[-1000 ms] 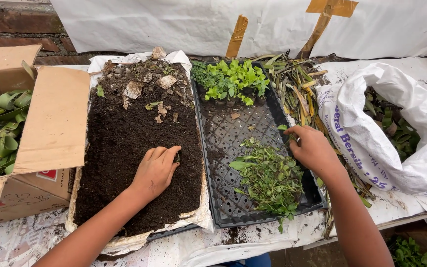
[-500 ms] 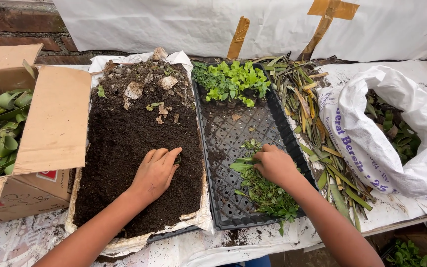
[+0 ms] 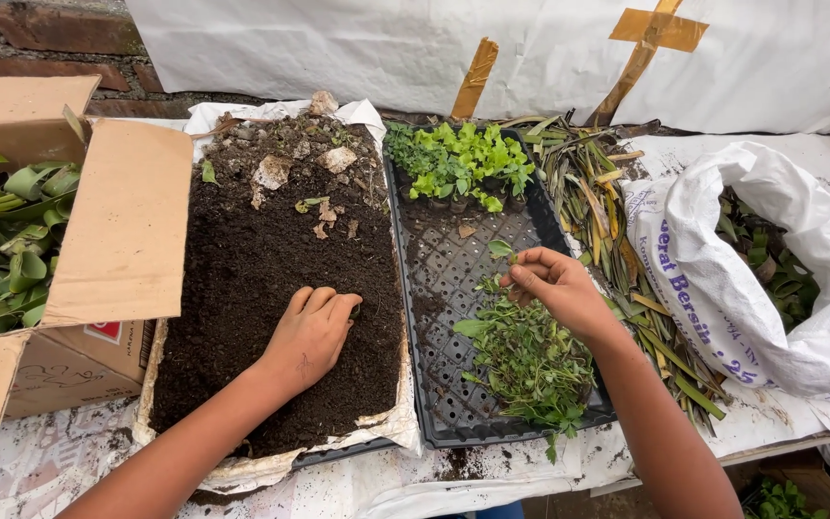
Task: Planting small plant cuttings into a container filled with soil
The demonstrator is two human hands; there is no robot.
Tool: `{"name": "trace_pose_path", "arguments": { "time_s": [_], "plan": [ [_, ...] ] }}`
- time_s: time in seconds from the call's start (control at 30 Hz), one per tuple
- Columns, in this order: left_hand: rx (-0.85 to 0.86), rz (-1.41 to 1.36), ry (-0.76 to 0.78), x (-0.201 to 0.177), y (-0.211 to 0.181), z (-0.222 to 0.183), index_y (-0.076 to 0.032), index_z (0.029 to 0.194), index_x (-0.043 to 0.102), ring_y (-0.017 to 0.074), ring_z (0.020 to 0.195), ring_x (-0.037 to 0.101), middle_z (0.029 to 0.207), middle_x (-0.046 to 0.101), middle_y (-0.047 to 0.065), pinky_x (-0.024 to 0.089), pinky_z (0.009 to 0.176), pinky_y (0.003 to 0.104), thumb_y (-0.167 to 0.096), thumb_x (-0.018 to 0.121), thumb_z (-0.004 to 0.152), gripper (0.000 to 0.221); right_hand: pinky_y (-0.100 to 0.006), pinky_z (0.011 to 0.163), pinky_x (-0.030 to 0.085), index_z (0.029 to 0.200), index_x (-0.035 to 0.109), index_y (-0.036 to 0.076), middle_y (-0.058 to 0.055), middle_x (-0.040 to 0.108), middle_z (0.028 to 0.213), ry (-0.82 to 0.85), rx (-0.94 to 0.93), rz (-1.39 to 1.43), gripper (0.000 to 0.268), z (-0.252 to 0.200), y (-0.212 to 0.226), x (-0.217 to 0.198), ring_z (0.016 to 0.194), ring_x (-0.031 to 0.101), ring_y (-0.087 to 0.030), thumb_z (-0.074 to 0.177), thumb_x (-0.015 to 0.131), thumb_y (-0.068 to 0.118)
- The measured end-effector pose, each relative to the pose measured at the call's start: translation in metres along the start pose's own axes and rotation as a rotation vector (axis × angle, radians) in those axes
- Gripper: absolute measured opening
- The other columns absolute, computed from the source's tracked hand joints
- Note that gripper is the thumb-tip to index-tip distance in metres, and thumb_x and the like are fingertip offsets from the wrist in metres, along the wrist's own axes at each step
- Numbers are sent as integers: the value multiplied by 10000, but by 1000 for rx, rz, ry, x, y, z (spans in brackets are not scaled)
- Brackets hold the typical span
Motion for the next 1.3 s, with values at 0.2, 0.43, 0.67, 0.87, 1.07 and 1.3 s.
{"name": "trace_pose_path", "arguments": {
  "time_s": [0.2,0.43,0.67,0.87,1.07,1.3],
  "plan": [
    [4,-76,-1,-12,-3,5,-142,1251,516,187,1093,468,990,574,31,295,998,375,-162,514,971,281,-350,758,652,1211,700,-45,-158,791,988,32,-56,119,235,-2,17,18,849,757,-212,1069,679,140],
    [-73,-100,38,-13,-1,-7,-146,1445,417,219,1227,423,1151,594,54,223,1041,415,-156,488,997,454,-344,746,645,1175,707,-39,-175,793,972,101,-90,151,212,0,26,61,811,737,-191,1038,732,121],
    [-86,-262,79,-9,1,0,-47,1422,419,249,1146,485,1115,623,119,272,1016,422,-116,499,944,490,-301,735,634,1152,736,-7,-124,821,984,208,-55,87,228,16,17,134,804,749,-152,980,805,124],
    [-42,-201,-62,-32,2,-1,-54,1403,451,217,1060,549,1002,644,91,311,993,394,-204,520,1002,434,-311,718,646,1194,735,-12,-161,832,1008,297,-81,46,238,43,-3,182,803,777,-171,1024,772,151],
    [-128,-387,-139,-35,18,-3,-40,1428,431,240,1029,626,1054,665,100,434,987,390,-211,580,996,489,-274,662,640,1212,715,-34,-165,839,982,226,-48,107,296,56,-4,194,740,790,-182,1008,795,165],
    [-424,-721,-54,-29,30,-7,-17,1493,380,350,1172,579,1219,560,167,445,1024,486,-296,773,858,796,-254,653,627,1189,743,-1,-146,852,1011,161,-63,45,289,55,-5,194,760,798,-161,987,822,191]
  ]
}}
Point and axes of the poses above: each hand's wrist, its own z-axis towards the middle knuckle, its own x-axis out of the palm, y = z × x, the point moved 7 cm from there along z, towards the middle knuckle
